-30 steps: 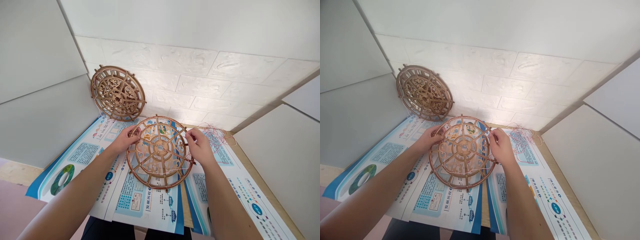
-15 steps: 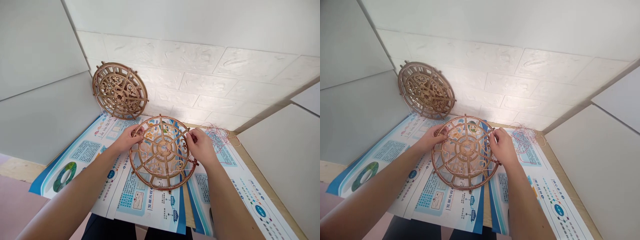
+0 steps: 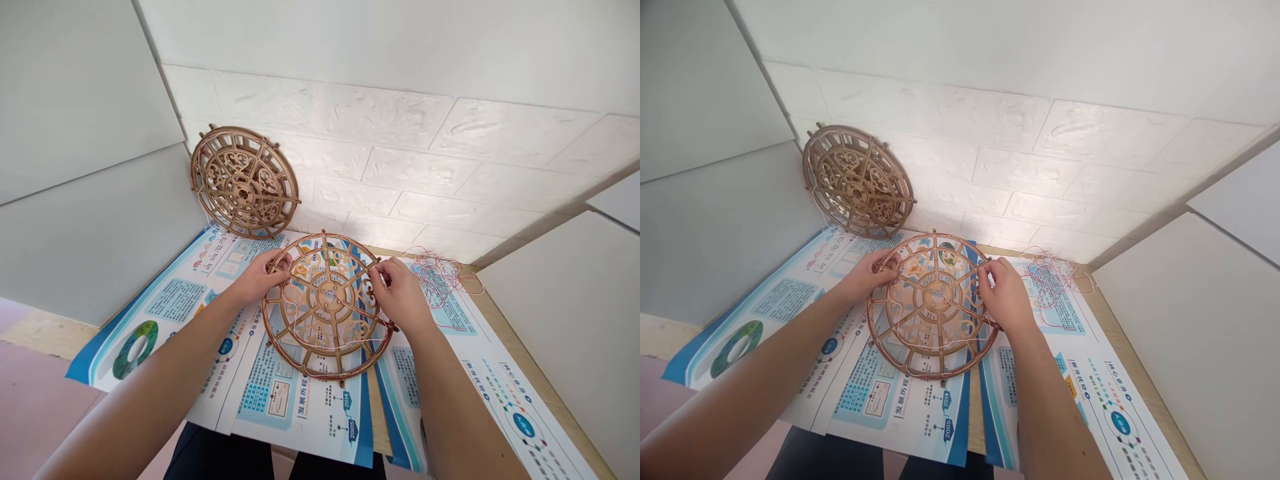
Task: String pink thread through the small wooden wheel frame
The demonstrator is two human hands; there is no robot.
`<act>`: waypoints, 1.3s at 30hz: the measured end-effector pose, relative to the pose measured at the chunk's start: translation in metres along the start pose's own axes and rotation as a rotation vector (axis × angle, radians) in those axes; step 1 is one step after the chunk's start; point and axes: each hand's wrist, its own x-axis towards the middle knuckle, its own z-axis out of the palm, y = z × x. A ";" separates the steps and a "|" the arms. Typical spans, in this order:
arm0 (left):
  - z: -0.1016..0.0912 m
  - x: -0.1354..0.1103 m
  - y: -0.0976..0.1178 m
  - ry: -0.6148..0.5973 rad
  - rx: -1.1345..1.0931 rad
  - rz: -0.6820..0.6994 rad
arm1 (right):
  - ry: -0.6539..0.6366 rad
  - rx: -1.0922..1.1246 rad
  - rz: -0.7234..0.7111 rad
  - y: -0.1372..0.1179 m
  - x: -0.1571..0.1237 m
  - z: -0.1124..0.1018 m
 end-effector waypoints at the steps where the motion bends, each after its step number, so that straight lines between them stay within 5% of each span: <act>1: 0.000 0.000 0.000 -0.002 -0.005 -0.002 | 0.002 -0.001 -0.002 0.000 0.000 0.001; 8: -0.002 0.005 -0.009 0.012 -0.076 -0.030 | 0.059 0.036 0.043 -0.001 -0.001 0.002; 15: -0.007 0.011 -0.014 0.206 -0.139 -0.039 | 0.212 0.075 -0.063 -0.003 -0.001 -0.004; 21: -0.004 0.012 -0.009 0.282 -0.154 -0.079 | 0.063 0.080 -0.166 -0.015 -0.007 -0.002; 28: -0.005 0.017 -0.015 0.319 -0.229 -0.091 | -0.447 0.181 -0.205 -0.022 -0.010 0.002; 39: -0.004 0.016 -0.012 0.317 -0.210 -0.104 | -0.538 0.157 -0.200 -0.019 -0.014 0.011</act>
